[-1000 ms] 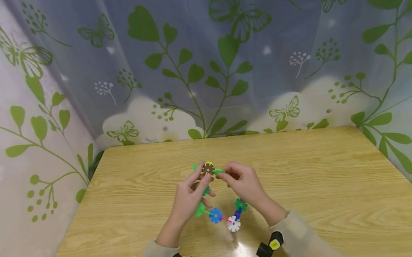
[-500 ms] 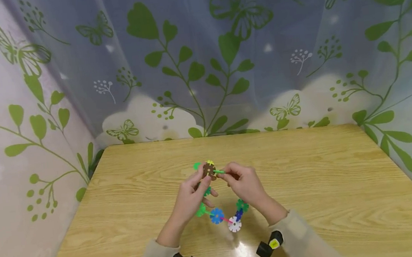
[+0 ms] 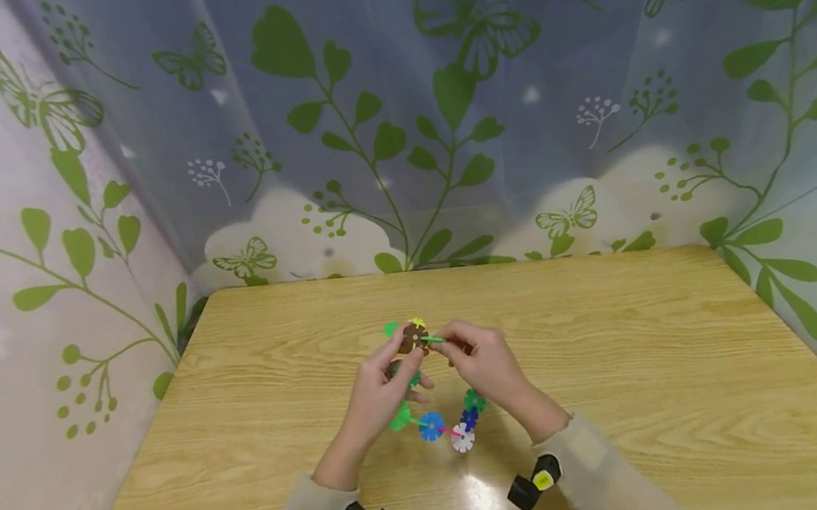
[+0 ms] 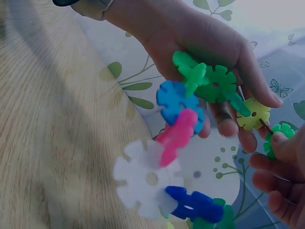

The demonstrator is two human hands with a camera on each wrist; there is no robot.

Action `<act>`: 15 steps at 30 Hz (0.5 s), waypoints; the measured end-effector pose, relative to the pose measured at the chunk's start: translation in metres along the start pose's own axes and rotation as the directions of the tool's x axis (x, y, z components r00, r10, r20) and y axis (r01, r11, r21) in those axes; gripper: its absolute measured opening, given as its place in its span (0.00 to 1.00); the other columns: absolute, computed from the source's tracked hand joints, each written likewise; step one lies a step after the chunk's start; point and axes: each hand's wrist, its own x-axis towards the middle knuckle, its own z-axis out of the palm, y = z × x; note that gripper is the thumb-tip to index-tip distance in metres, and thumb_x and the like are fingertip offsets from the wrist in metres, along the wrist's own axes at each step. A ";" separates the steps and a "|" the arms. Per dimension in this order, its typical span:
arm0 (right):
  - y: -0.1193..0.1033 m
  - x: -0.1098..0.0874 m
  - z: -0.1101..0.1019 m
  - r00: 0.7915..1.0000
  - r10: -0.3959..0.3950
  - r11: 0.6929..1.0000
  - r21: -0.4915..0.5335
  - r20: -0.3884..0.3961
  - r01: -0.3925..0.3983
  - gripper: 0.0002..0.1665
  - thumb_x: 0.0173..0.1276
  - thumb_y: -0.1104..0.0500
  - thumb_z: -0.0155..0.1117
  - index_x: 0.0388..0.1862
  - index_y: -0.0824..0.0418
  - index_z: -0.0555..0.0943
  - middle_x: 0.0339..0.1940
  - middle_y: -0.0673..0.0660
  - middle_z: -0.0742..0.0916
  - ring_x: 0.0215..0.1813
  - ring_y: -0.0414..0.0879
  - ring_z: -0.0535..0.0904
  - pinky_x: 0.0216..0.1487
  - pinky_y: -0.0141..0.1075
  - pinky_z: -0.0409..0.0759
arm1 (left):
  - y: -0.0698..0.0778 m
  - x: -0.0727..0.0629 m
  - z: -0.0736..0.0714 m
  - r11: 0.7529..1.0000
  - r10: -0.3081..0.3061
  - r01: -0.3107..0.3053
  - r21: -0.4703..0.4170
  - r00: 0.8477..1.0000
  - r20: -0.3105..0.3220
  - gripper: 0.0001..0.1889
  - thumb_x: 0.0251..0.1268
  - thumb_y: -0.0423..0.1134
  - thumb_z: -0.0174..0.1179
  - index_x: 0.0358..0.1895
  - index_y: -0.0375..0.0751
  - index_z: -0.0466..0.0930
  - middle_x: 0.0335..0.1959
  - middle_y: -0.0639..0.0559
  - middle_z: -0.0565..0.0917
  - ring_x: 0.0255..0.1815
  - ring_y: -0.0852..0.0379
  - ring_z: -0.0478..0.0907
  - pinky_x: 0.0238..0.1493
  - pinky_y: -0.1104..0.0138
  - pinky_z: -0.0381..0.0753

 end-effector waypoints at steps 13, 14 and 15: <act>0.003 0.001 0.001 0.998 0.056 0.998 -0.019 0.042 -0.055 0.02 0.63 0.60 0.65 0.34 0.54 0.83 0.25 0.43 0.83 0.22 0.39 0.73 0.15 0.27 0.71 | -0.008 0.002 -0.001 0.998 -0.032 0.030 -0.055 0.999 -0.034 0.26 0.70 0.42 0.52 0.69 0.44 0.59 0.51 0.37 0.74 0.29 0.44 0.81 0.29 0.52 0.85; 0.004 0.001 0.002 0.997 0.058 0.998 -0.017 0.047 -0.057 0.02 0.63 0.60 0.65 0.34 0.55 0.84 0.25 0.44 0.83 0.22 0.39 0.73 0.14 0.27 0.70 | -0.007 0.002 -0.001 0.997 -0.038 0.036 -0.062 0.999 -0.033 0.26 0.70 0.41 0.52 0.69 0.44 0.59 0.51 0.37 0.74 0.29 0.42 0.81 0.29 0.50 0.84; 0.004 0.001 0.002 0.997 0.061 0.998 -0.015 0.052 -0.060 0.02 0.63 0.61 0.65 0.35 0.55 0.84 0.25 0.44 0.84 0.22 0.40 0.73 0.14 0.27 0.70 | -0.006 0.002 -0.002 0.997 -0.045 0.042 -0.067 0.998 -0.034 0.26 0.70 0.41 0.52 0.69 0.44 0.59 0.52 0.38 0.74 0.29 0.41 0.81 0.28 0.49 0.84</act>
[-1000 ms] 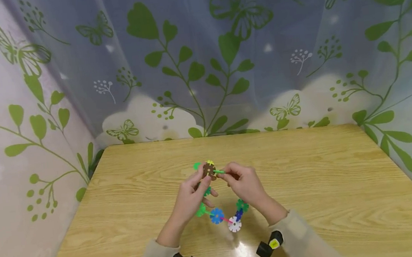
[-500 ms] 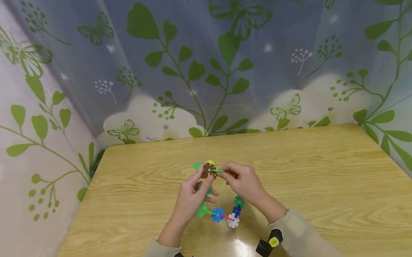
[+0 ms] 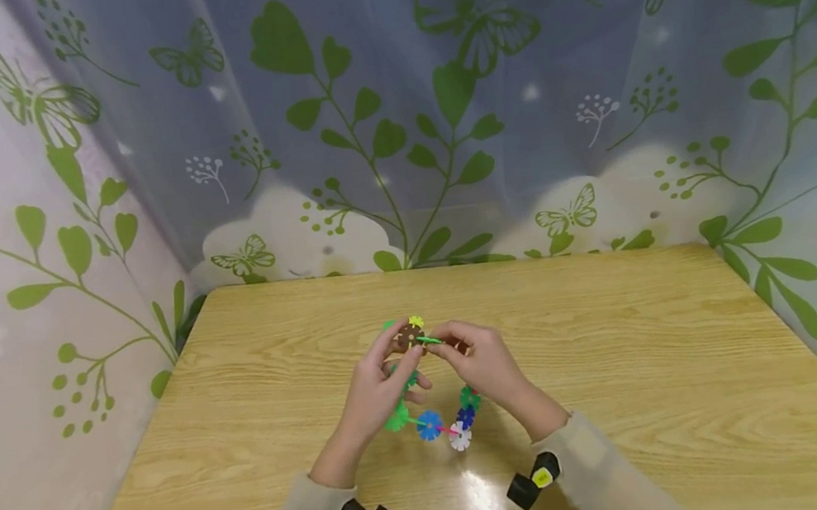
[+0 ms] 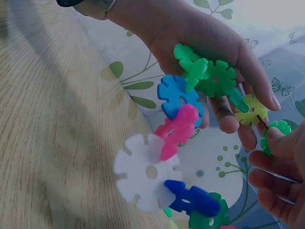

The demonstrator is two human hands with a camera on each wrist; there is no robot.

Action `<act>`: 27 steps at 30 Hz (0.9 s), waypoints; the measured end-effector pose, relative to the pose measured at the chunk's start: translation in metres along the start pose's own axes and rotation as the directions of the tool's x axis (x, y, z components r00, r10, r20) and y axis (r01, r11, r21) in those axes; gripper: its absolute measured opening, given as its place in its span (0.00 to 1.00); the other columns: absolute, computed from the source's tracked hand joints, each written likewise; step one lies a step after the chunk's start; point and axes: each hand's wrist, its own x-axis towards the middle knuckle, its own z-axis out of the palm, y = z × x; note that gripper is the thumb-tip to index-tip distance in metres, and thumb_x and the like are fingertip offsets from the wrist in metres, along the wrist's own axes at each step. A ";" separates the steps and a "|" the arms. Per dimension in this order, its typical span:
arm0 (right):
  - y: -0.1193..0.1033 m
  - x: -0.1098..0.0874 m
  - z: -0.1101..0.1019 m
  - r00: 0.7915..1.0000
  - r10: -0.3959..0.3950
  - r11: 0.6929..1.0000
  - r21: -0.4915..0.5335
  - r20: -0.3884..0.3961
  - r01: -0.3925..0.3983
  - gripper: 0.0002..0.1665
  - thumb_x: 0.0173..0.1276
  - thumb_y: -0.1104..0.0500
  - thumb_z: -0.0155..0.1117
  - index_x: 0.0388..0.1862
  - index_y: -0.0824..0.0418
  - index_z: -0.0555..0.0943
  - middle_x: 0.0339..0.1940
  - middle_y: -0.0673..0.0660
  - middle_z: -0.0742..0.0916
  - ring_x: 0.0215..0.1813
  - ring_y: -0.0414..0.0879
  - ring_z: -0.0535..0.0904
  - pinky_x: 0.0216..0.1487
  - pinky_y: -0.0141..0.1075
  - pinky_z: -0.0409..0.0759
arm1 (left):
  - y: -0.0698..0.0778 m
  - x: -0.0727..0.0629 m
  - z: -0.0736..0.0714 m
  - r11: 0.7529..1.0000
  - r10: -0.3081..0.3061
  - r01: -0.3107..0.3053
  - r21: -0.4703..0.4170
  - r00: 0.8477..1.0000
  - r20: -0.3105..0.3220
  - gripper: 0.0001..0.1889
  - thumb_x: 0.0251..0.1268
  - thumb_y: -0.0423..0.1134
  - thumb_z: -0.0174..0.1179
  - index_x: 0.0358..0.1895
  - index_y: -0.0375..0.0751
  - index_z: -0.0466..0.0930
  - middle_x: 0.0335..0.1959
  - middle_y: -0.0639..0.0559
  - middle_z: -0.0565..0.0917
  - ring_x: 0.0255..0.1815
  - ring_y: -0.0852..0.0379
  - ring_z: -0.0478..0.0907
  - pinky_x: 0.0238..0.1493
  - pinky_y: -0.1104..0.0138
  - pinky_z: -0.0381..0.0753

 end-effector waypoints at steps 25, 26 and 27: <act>0.051 0.017 -0.008 0.980 0.200 0.979 0.041 0.008 -0.200 0.08 0.66 0.60 0.62 0.40 0.63 0.83 0.31 0.55 0.85 0.31 0.47 0.79 0.27 0.31 0.79 | 0.030 -0.015 -0.023 0.997 -0.069 0.067 -0.033 0.993 -0.093 0.21 0.73 0.37 0.47 0.67 0.40 0.61 0.48 0.37 0.77 0.33 0.34 0.79 0.27 0.49 0.85; 0.056 0.017 -0.007 0.978 0.206 0.977 0.046 0.014 -0.206 0.09 0.66 0.60 0.62 0.40 0.65 0.82 0.31 0.56 0.85 0.31 0.49 0.79 0.27 0.31 0.79 | 0.030 -0.015 -0.023 0.997 -0.069 0.066 -0.036 0.993 -0.095 0.22 0.73 0.37 0.47 0.67 0.40 0.60 0.49 0.36 0.77 0.33 0.34 0.79 0.27 0.49 0.84; 0.061 0.017 -0.005 0.977 0.214 0.975 0.049 0.019 -0.215 0.09 0.66 0.61 0.62 0.40 0.65 0.82 0.31 0.56 0.85 0.31 0.50 0.79 0.26 0.30 0.79 | 0.030 -0.015 -0.024 0.997 -0.068 0.064 -0.039 0.993 -0.097 0.22 0.73 0.37 0.47 0.67 0.40 0.60 0.49 0.36 0.77 0.33 0.33 0.79 0.27 0.49 0.84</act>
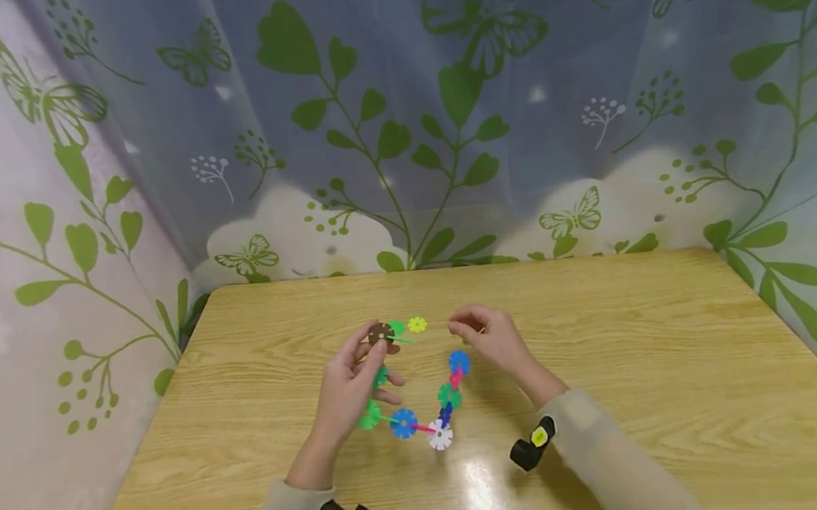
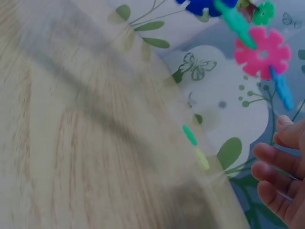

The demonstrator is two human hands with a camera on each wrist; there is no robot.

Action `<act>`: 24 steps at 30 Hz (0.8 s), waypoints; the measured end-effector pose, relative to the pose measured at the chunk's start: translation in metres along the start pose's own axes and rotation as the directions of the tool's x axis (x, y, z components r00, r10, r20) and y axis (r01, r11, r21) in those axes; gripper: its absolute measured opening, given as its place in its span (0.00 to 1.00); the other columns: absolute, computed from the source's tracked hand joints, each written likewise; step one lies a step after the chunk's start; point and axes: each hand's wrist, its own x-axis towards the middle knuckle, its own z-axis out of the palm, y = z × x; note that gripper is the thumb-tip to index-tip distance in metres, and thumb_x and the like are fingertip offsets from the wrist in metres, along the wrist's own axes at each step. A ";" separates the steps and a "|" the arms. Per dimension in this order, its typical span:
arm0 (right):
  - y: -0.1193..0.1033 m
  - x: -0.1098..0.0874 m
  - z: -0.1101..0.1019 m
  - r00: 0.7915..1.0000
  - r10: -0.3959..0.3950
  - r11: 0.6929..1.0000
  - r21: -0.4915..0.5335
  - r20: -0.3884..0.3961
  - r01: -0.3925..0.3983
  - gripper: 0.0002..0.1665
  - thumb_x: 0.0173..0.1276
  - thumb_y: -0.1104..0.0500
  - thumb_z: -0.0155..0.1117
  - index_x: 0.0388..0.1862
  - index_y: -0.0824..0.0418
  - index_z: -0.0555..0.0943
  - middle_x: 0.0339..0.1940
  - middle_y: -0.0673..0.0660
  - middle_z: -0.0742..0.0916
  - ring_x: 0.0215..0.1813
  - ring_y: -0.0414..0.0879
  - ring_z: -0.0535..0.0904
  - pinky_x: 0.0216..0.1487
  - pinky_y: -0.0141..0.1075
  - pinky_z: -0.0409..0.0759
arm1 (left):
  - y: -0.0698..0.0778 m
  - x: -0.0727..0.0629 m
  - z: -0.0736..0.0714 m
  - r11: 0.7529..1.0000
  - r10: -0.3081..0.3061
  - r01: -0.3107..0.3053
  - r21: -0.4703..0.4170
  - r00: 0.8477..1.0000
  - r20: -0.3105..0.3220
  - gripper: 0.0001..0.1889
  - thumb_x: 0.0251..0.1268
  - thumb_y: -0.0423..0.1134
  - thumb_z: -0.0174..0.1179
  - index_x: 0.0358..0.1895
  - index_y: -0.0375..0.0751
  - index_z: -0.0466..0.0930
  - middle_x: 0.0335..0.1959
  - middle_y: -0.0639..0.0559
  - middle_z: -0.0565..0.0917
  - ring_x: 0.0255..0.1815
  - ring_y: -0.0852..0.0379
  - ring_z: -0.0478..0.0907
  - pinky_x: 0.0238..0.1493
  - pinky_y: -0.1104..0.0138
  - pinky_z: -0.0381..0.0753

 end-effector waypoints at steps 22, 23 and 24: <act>0.034 0.048 0.041 0.975 0.139 0.977 -0.186 0.175 -0.105 0.20 0.66 0.62 0.61 0.56 0.65 0.76 0.53 0.61 0.79 0.47 0.53 0.78 0.43 0.42 0.82 | -0.005 0.002 -0.004 0.999 0.031 -0.031 -0.019 0.999 0.010 0.21 0.73 0.37 0.47 0.66 0.40 0.61 0.46 0.36 0.77 0.29 0.43 0.81 0.26 0.48 0.84; 0.035 0.049 0.042 0.973 0.140 0.974 -0.199 0.183 -0.103 0.20 0.66 0.62 0.61 0.57 0.65 0.76 0.54 0.61 0.78 0.48 0.53 0.78 0.45 0.43 0.82 | -0.005 0.002 -0.005 0.999 0.033 -0.033 -0.017 0.999 0.009 0.21 0.73 0.36 0.47 0.66 0.40 0.61 0.46 0.36 0.77 0.29 0.41 0.81 0.26 0.48 0.84; 0.036 0.051 0.044 0.972 0.141 0.971 -0.220 0.189 -0.099 0.21 0.66 0.62 0.61 0.57 0.65 0.75 0.55 0.61 0.78 0.50 0.54 0.77 0.47 0.43 0.81 | -0.005 0.001 -0.005 0.999 0.036 -0.036 -0.013 0.999 0.007 0.21 0.73 0.36 0.47 0.66 0.39 0.61 0.46 0.36 0.78 0.29 0.40 0.81 0.26 0.48 0.84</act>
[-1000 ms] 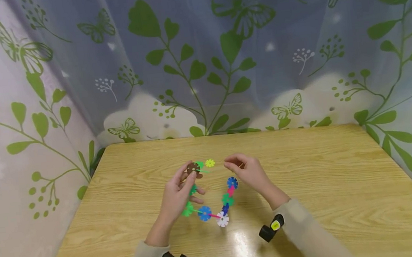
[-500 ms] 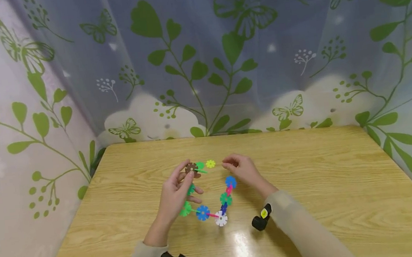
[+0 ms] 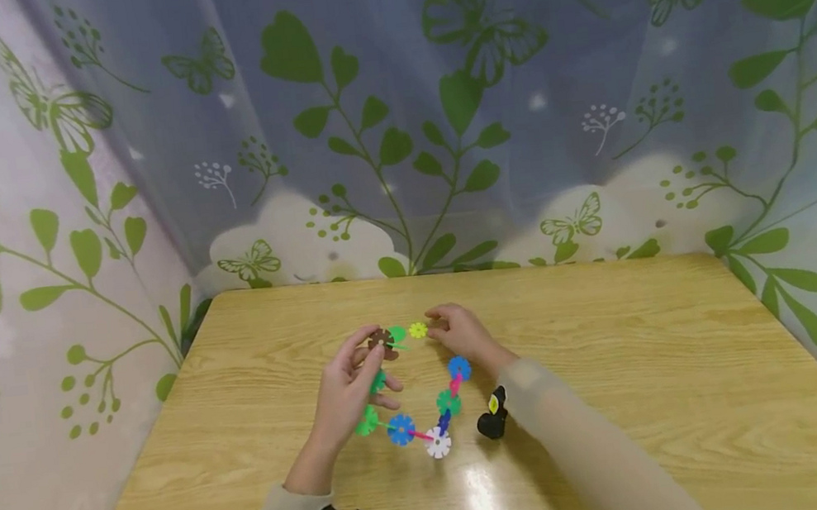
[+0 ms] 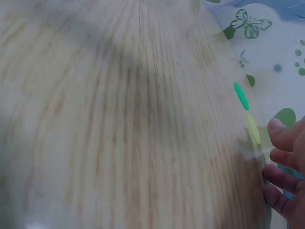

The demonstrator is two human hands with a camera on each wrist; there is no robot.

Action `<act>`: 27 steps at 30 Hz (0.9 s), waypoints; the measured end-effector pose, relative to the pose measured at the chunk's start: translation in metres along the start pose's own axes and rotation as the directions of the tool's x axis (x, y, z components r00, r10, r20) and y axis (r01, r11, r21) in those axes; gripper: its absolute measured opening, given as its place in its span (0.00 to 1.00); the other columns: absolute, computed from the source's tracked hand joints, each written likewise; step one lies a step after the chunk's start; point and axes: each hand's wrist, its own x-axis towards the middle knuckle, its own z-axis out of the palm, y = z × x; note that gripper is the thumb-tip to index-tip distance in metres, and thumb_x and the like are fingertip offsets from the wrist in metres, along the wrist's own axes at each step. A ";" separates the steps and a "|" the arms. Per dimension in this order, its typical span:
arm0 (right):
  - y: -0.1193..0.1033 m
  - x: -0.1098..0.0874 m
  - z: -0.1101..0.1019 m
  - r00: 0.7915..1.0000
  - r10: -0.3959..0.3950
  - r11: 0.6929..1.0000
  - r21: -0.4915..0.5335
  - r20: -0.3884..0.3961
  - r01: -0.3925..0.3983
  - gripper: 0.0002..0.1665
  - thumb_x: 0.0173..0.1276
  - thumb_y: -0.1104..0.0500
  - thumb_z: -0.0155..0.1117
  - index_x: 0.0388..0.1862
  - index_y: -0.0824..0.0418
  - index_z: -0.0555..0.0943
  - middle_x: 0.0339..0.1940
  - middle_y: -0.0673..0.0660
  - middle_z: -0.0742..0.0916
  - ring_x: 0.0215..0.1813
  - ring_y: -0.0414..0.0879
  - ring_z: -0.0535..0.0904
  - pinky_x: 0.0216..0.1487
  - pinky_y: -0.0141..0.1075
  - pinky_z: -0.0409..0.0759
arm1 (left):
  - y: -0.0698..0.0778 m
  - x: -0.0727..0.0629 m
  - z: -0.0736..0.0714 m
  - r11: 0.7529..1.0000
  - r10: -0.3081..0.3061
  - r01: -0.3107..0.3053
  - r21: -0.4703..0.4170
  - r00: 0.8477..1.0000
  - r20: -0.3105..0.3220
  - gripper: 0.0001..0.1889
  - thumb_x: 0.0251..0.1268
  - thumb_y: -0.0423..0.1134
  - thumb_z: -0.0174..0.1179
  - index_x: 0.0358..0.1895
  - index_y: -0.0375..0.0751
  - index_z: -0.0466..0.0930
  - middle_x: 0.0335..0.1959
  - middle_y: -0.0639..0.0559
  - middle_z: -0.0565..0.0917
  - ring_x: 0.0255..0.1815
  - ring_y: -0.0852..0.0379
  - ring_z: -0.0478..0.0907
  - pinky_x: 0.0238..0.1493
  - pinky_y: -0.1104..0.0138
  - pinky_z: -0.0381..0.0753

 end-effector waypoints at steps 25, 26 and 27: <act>-0.006 0.001 0.006 0.994 0.108 0.969 -0.222 -0.012 -0.108 0.17 0.61 0.58 0.67 0.46 0.58 0.73 0.39 0.56 0.80 0.40 0.49 0.76 0.35 0.41 0.78 | -0.003 0.000 -0.001 1.000 0.028 -0.028 0.006 1.000 -0.012 0.20 0.73 0.35 0.47 0.66 0.39 0.62 0.46 0.36 0.77 0.29 0.42 0.81 0.25 0.49 0.84; -0.005 -0.001 0.004 0.994 0.109 0.975 -0.194 -0.014 -0.109 0.16 0.61 0.58 0.67 0.45 0.58 0.73 0.38 0.56 0.81 0.38 0.49 0.77 0.35 0.41 0.78 | -0.003 0.000 -0.001 1.000 0.026 -0.026 0.003 1.000 -0.011 0.21 0.73 0.35 0.47 0.66 0.39 0.62 0.46 0.36 0.77 0.29 0.42 0.81 0.25 0.49 0.84; -0.004 -0.004 0.002 0.995 0.100 0.980 -0.169 -0.018 -0.102 0.15 0.62 0.59 0.66 0.45 0.58 0.73 0.37 0.57 0.81 0.38 0.49 0.77 0.35 0.42 0.78 | -0.004 0.000 0.000 1.000 0.025 -0.025 0.000 1.000 -0.010 0.21 0.72 0.35 0.47 0.66 0.39 0.62 0.46 0.36 0.77 0.28 0.42 0.81 0.25 0.49 0.84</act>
